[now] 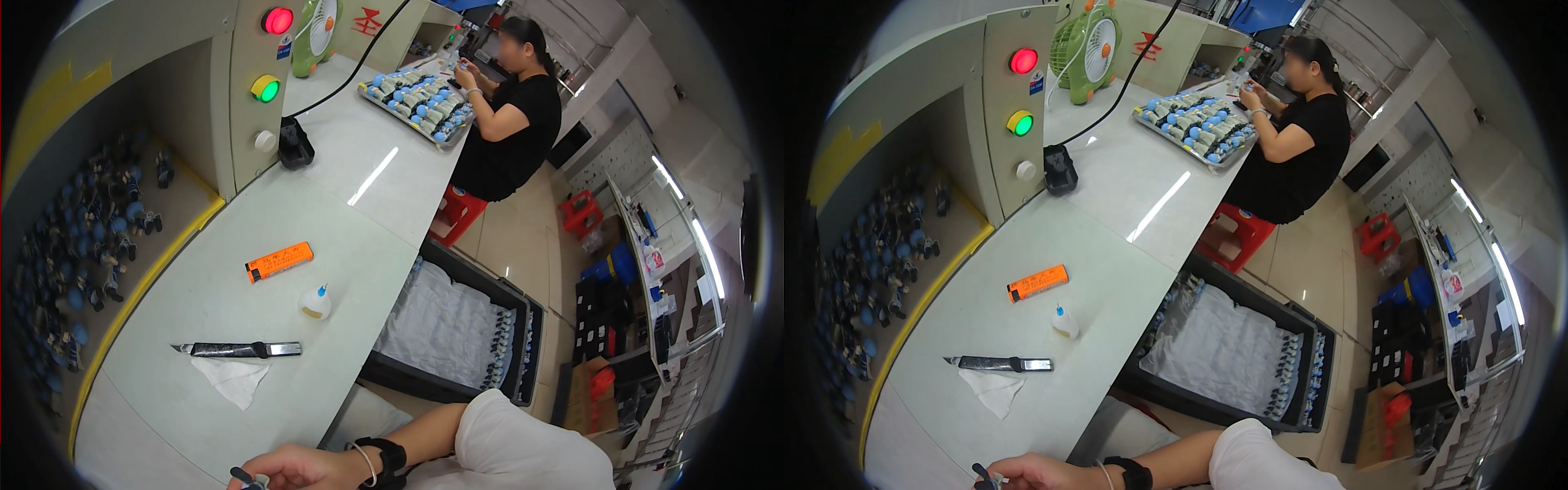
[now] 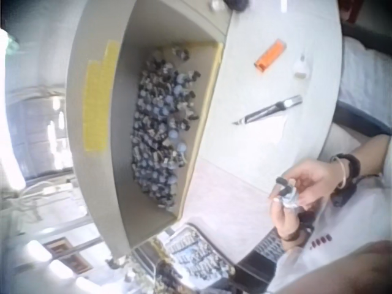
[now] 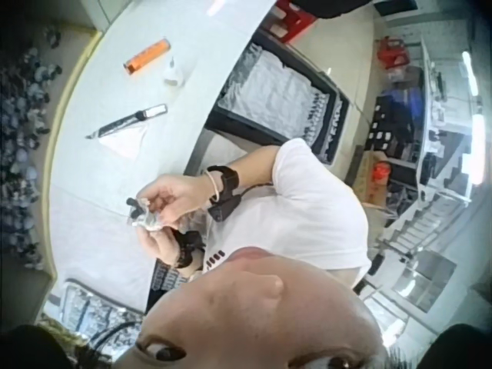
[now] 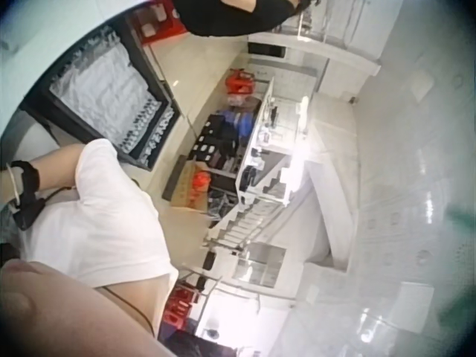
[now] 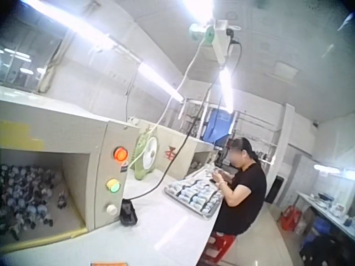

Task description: Glue and assemble small plastic figurines in a factory setting.

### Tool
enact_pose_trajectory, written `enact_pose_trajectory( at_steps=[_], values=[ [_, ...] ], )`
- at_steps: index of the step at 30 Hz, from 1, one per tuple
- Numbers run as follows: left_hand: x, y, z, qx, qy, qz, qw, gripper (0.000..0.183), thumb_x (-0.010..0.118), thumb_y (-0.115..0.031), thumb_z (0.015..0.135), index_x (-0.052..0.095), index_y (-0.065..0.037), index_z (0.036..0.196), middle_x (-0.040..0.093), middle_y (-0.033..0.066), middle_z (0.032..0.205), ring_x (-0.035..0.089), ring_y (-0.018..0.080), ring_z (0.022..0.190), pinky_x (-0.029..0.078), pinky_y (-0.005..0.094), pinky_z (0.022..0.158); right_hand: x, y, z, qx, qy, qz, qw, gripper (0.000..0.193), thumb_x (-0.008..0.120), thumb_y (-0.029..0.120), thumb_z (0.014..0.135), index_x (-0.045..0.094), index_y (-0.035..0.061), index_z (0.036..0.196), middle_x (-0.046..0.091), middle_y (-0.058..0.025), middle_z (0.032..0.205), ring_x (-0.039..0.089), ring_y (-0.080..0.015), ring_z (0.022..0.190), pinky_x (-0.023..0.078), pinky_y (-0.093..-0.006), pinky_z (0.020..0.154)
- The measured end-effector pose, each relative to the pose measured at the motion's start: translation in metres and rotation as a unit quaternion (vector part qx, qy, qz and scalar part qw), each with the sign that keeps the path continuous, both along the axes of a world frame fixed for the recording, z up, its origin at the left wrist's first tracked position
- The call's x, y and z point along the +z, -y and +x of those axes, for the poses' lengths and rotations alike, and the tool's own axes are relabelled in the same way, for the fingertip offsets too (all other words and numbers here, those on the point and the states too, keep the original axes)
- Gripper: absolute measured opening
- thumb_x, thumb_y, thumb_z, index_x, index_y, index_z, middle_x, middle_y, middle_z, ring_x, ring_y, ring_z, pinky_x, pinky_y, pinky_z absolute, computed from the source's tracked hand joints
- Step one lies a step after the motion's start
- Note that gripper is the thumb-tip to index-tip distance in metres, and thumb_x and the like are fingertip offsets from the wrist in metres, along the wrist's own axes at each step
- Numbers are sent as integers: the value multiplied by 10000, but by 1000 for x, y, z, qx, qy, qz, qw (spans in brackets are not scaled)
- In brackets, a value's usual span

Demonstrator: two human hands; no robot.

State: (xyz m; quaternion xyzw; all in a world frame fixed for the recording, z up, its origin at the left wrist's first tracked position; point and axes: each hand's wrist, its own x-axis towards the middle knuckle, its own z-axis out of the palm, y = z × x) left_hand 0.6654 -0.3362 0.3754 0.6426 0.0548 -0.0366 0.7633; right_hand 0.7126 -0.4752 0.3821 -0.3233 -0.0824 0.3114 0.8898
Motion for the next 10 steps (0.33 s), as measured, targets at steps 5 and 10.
enact_pose_trajectory(
  at_steps=[5, 10],
  values=[
    [-7, -8, -1, -26, 9, 14, 1000, 509, 524, -340, 875, 418, 69, 1159, 539, 102, 886, 481, 110, 640, 362, 213, 545, -1, -4, 1, -4, 6, 0, 1000, 193, 607, 138, 791, 515, 22, 914, 567, -10, 767, 513, -50, 576, 413, -170, 490],
    [-9, -7, 4, -33, 24, 5, 999, 516, 530, -338, 873, 411, 63, 1175, 540, 106, 896, 493, 121, 654, 376, 219, 563, -4, -2, 1, -13, 39, -3, 999, 247, 600, 135, 797, 518, 19, 999, 564, -10, 759, 512, -54, 585, 414, -171, 499]
  ],
)
